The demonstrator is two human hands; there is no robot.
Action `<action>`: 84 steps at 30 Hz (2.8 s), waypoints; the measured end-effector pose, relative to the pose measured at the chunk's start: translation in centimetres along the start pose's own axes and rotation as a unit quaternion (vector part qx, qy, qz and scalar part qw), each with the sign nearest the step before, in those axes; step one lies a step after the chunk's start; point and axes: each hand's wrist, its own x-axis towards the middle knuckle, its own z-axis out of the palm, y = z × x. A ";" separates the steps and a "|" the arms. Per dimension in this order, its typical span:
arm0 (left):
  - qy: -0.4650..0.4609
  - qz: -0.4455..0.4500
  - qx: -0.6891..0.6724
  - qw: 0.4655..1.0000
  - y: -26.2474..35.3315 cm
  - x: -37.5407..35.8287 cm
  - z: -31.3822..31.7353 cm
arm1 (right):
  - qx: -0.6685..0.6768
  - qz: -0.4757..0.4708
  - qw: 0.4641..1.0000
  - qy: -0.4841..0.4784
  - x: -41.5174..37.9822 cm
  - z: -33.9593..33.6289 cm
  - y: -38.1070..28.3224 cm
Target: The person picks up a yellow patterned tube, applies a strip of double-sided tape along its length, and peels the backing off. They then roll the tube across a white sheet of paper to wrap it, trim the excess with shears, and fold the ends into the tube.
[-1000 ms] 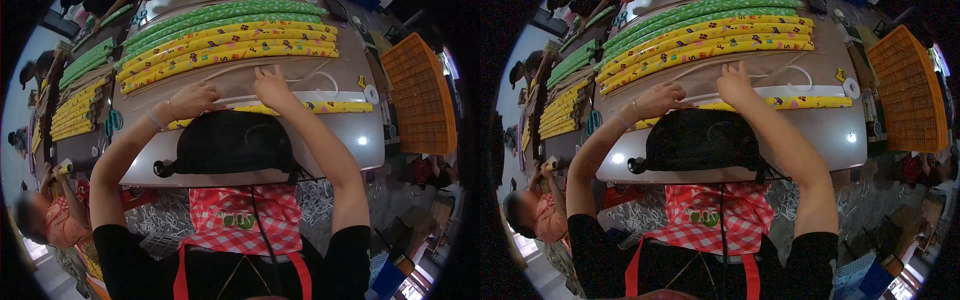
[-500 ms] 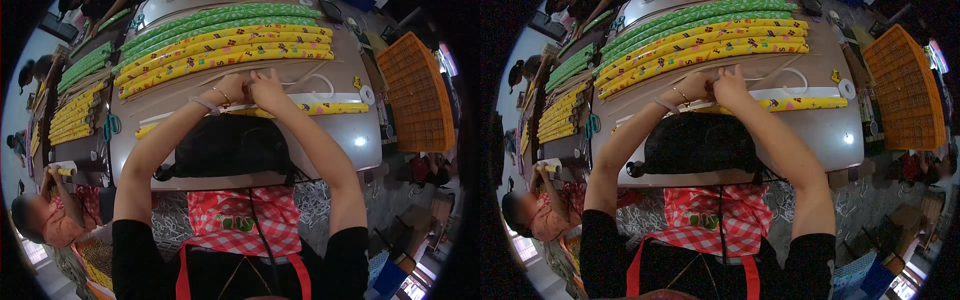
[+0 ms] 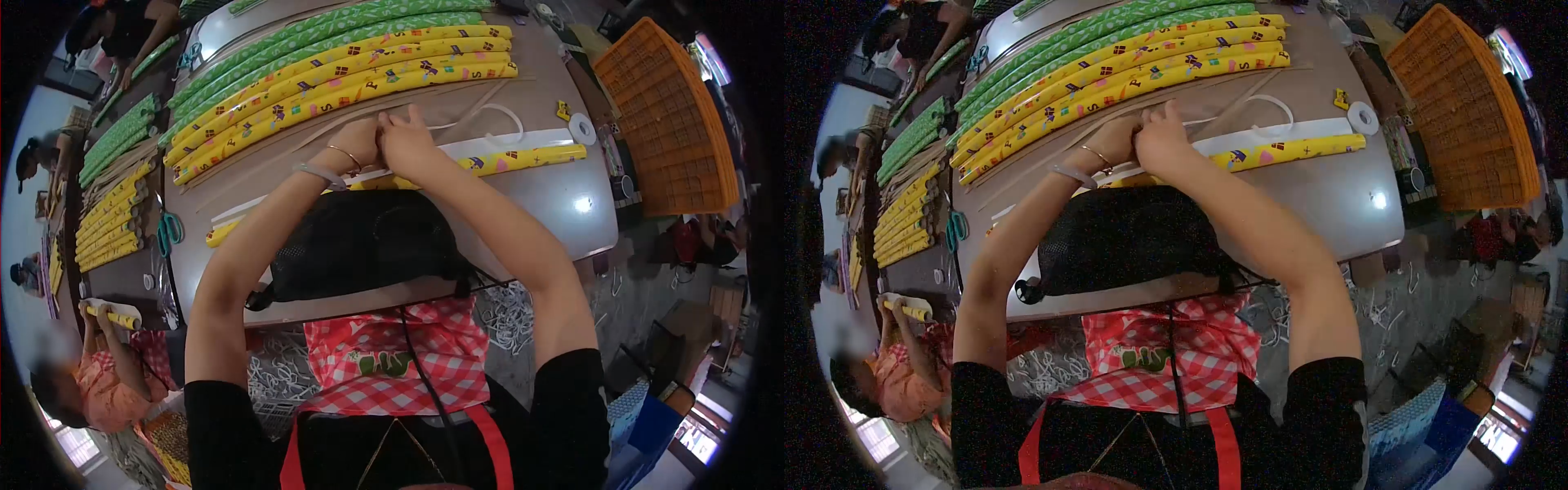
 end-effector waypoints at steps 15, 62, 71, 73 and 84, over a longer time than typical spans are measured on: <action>0.091 -0.031 -0.081 0.992 -0.8 -2.7 -0.5 | 0.048 -0.007 0.999 0.005 -0.6 -0.7 0.3; -0.077 -0.211 0.025 0.974 1.5 -0.4 -0.4 | 0.203 -0.028 0.977 0.056 -2.4 -1.6 6.8; -0.057 -0.149 0.009 0.987 -0.1 -1.0 -0.1 | 0.268 -0.042 0.960 0.070 -3.5 -0.9 8.4; -0.068 -0.141 0.013 0.988 -0.1 -0.9 -0.2 | 0.281 -0.040 0.956 0.072 -4.0 -0.5 9.9; -0.015 -0.086 -0.066 0.994 -0.8 -2.0 0.0 | 0.232 0.119 0.965 0.023 -10.1 -1.3 20.9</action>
